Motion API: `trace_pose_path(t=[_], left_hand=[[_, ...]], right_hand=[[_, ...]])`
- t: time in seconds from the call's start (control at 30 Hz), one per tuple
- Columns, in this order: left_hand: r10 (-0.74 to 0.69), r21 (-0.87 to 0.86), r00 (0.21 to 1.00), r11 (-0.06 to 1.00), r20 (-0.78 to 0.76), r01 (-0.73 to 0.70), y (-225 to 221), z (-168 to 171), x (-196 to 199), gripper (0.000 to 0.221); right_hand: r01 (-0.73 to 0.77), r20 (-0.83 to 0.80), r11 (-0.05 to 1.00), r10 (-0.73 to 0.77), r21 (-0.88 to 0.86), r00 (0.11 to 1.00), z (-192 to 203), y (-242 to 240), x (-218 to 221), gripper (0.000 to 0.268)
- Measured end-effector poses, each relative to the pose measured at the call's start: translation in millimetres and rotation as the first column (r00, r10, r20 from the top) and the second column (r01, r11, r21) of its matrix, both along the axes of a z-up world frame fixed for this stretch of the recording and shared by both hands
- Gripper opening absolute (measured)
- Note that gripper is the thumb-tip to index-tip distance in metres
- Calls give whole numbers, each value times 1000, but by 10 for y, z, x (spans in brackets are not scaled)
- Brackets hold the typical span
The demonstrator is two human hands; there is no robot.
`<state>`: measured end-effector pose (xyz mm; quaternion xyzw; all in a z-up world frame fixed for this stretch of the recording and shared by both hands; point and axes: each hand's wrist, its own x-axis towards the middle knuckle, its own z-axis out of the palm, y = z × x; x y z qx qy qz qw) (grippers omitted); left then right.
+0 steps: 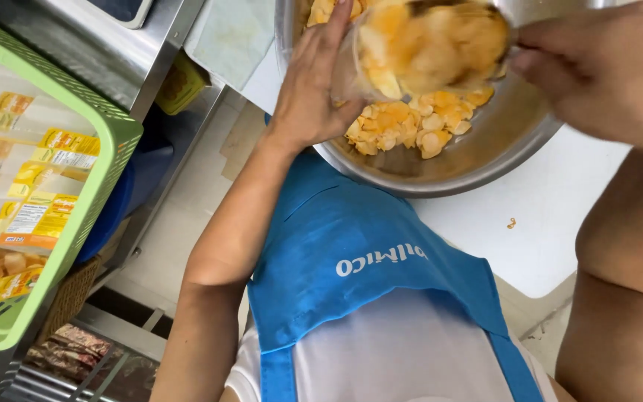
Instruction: The person scoops dried fruit pieces from a large metal bowl into a clear plastic container and then transfers the pieces from the container into a plastic bag, placing the bag on a scale and then into a basket.
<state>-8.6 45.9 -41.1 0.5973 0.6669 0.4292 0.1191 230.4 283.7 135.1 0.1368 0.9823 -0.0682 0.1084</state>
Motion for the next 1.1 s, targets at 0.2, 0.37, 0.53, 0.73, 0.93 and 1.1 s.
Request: trace_pose_path(t=[0.2,0.37,0.53,0.73,0.93,1.1], left_hand=[[64,-20,984,998,166,-61,-40,-202,47,123],[115,47,910,988,399,-146,-236,-162,1,122],[139,176,818,943,558,-281,-447,162,-121,120],[320,137,819,893,476,-429,-741,372,-266,116],[409,58,761,863,504,-502,-897,416,-283,122],[322,107,789,894,523,-436,-813,380,-273,116]], right_hand=[[-76,18,877,77,475,997,258,-428,-121,14],[28,-240,987,-67,-161,968,-270,90,20,11],[91,-375,995,-74,28,924,-1876,175,-483,31],[-49,-397,976,131,211,908,-2925,-323,-891,45],[-210,-36,973,214,97,976,-2303,-224,-154,21],[126,-241,992,-117,24,964,-2786,500,148,28]])
